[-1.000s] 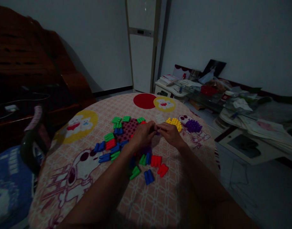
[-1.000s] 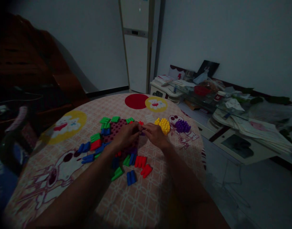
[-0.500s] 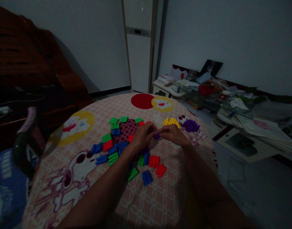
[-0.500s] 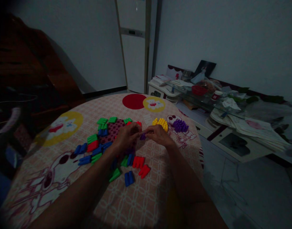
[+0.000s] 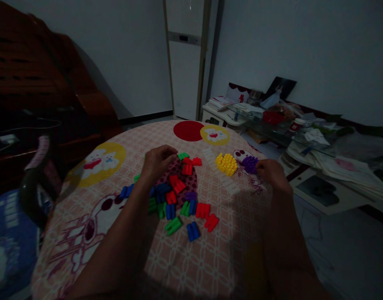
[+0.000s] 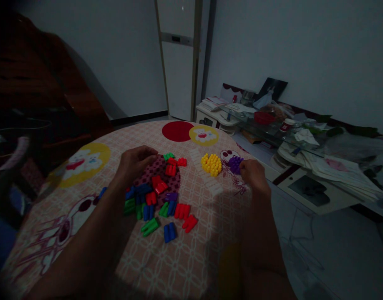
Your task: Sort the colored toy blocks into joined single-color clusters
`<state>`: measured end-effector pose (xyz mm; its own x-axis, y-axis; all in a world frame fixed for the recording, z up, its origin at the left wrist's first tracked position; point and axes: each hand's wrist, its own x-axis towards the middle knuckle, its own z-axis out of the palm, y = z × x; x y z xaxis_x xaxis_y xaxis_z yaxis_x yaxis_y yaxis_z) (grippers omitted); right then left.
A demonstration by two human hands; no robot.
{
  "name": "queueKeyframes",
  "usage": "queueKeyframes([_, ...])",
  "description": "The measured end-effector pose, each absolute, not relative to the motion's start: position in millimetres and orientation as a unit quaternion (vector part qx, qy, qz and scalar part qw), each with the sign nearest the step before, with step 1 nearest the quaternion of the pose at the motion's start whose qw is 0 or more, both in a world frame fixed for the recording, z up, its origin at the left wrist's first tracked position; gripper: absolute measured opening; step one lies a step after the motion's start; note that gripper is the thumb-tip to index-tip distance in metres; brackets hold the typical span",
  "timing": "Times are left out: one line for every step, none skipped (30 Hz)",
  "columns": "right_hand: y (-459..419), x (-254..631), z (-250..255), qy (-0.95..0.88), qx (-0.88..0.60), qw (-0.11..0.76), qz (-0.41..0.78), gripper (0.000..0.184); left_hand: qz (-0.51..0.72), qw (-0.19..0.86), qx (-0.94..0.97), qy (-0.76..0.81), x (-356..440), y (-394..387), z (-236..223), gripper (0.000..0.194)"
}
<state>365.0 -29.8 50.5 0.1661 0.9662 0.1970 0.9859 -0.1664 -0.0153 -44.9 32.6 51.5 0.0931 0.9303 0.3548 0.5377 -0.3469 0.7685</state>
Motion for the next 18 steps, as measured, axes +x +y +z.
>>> queueKeyframes([-28.3,364.2,48.4,-0.638,-0.765,0.060,-0.073,0.025,0.424,0.221,0.698,0.533,-50.8,34.0,51.8,0.024])
queueKeyframes([-26.9,363.3,46.8,-0.633,-0.769,0.051,-0.074,0.026,0.423,0.210,0.694,0.544,-57.0,35.6,52.0,0.023])
queueKeyframes([-25.8,362.7,45.8,-0.629,-0.772,0.044,-0.076,0.026,0.421,0.199,0.689,0.556,-63.5,37.3,52.1,0.022])
queueKeyframes([-25.0,362.5,45.3,-0.627,-0.774,0.040,-0.077,0.026,0.420,0.187,0.683,0.567,-70.3,38.9,52.1,0.022])
queueKeyframes([-24.7,362.6,45.3,-0.627,-0.775,0.036,-0.077,0.026,0.418,0.176,0.678,0.579,-77.2,40.4,52.1,0.021])
queueKeyframes([-24.9,363.1,45.8,-0.624,-0.778,0.029,-0.073,0.026,0.416,0.168,0.673,0.588,-84.1,41.5,52.0,0.021])
queueKeyframes([-25.4,363.7,46.8,-0.619,-0.782,0.021,-0.068,0.025,0.415,0.163,0.667,0.597,-90.8,42.3,52.0,0.021])
queueKeyframes([-26.2,364.1,48.3,-0.615,-0.786,0.013,-0.066,0.024,0.411,0.165,0.663,0.603,-97.3,42.5,51.9,0.022])
queueKeyframes([-26.9,363.9,50.3,-0.608,-0.790,0.011,-0.071,0.023,0.404,0.172,0.661,0.608,-103.4,42.3,51.9,0.022])
queueKeyframes([-27.4,362.6,52.5,-0.601,-0.795,0.016,-0.085,0.022,0.394,0.184,0.661,0.612,-108.9,41.8,51.8,0.022])
queueKeyframes([-27.6,359.7,54.7,-0.595,-0.796,0.033,-0.105,0.020,0.382,0.197,0.661,0.615,-113.9,41.0,51.7,0.022])
queueKeyframes([-27.3,354.6,56.8,-0.595,-0.792,0.062,-0.124,0.020,0.367,0.209,0.663,0.618,-118.4,40.2,51.4,0.021])
queueKeyframes([-26.6,347.0,58.5,-0.604,-0.780,0.102,-0.132,0.020,0.352,0.218,0.665,0.621,-122.2,39.4,50.9,0.019])
queueKeyframes([-25.6,336.8,59.4,-0.621,-0.760,0.144,-0.123,0.020,0.338,0.223,0.666,0.627,-125.6,38.9,50.2,0.016])
queueKeyframes([-24.4,323.8,59.4,-0.649,-0.732,0.183,-0.094,0.021,0.326,0.225,0.666,0.633,-128.5,38.6,49.2,0.014])
queueKeyframes([-23.2,308.6,58.3,-0.687,-0.692,0.215,-0.049,0.021,0.314,0.224,0.666,0.638,-131.0,38.7,47.9,0.012])
queueKeyframes([-22.3,291.6,56.0,-0.727,-0.646,0.234,0.005,0.019,0.305,0.223,0.667,0.642,-133.0,39.1,46.4,0.011])
queueKeyframes([-21.8,273.6,52.4,-0.765,-0.596,0.237,0.059,0.018,0.297,0.223,0.670,0.643,-134.6,39.7,44.7,0.011])
